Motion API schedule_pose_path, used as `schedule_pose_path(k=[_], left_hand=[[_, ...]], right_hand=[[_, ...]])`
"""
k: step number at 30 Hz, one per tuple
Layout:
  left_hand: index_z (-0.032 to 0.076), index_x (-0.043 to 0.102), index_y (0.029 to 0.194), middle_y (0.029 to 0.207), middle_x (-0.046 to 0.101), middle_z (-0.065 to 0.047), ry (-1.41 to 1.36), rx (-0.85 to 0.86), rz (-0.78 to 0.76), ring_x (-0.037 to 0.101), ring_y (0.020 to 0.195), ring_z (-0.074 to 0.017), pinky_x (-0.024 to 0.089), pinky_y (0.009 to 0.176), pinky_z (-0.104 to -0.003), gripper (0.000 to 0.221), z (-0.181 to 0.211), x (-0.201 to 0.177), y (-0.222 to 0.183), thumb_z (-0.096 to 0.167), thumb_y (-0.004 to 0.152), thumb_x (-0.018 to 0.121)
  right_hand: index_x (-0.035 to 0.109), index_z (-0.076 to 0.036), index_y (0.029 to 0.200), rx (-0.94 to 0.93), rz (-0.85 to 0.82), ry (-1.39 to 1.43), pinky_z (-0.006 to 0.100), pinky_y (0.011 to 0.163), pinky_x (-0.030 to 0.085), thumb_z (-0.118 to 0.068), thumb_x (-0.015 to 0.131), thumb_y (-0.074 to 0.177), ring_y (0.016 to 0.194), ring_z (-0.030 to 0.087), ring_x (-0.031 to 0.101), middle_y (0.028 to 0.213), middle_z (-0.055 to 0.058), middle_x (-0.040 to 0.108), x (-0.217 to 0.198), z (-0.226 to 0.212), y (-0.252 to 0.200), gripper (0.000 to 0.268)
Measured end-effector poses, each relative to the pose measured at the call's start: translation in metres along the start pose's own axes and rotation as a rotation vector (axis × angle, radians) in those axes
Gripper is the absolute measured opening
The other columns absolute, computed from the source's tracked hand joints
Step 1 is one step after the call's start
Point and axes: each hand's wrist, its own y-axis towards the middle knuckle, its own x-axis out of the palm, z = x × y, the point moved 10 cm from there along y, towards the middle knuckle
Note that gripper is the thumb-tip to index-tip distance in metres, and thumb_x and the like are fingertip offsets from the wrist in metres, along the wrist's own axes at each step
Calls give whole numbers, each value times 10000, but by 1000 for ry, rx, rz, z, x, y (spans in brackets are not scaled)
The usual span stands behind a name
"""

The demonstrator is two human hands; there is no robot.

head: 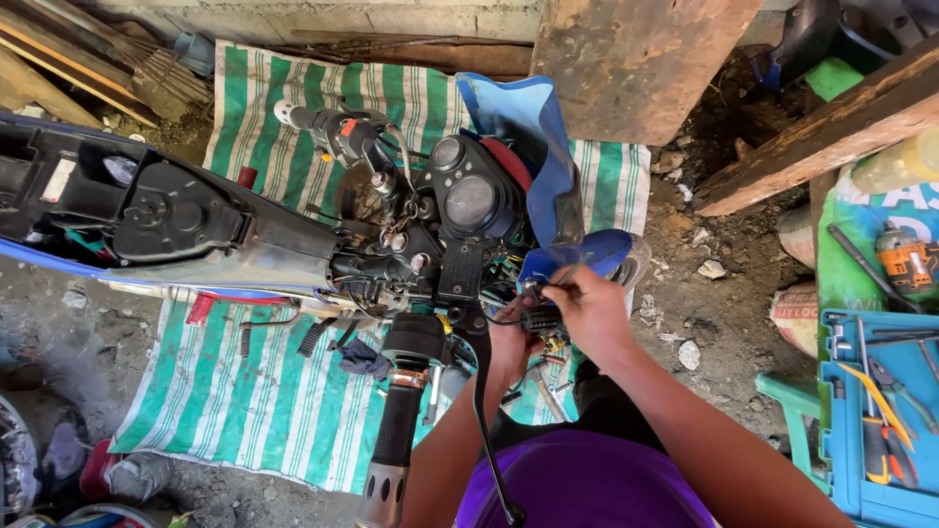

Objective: Connecting electrical wiring and installing the front fairing on a motorcycle.

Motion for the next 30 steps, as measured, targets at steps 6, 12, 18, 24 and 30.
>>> schedule_pose_path(k=[6,12,18,24,30], left_hand=[[52,730,1112,900,613,-80,19,12,-21,587,719,-190,355,494,-254,200,25,17,-29,189,1116,585],[27,735,1123,920,640,-105,-8,24,-36,612,747,-210,420,540,-296,185,31,25,-35,161,1091,611],[2,740,1135,940,668,-130,-28,59,-55,638,775,-229,484,586,-338,179,41,29,-40,133,1067,637],[-22,744,1147,960,695,-154,-49,58,-53,663,802,-249,549,632,-379,183,43,35,-38,104,1043,663],[-47,749,1159,980,723,-179,-70,64,-53,689,830,-268,614,678,-421,196,49,39,-35,76,1018,690]], right_hand=[[637,-208,883,-555,-97,-800,327,599,614,-324,734,1029,694,202,727,745,-30,625,74,-23,-16,210],[660,-186,942,-735,-242,-792,365,684,635,-221,661,1050,776,245,738,831,-21,632,84,-71,-18,113],[688,-37,969,-560,-480,-593,403,818,614,-124,638,1137,814,274,681,936,56,652,76,-95,-15,196],[743,-116,1172,-582,-561,-718,419,745,652,-304,661,1117,932,311,760,1066,48,727,93,-50,-11,213],[775,-221,958,-391,-555,-626,378,708,662,-367,820,988,863,270,811,921,-51,783,73,-55,15,155]])
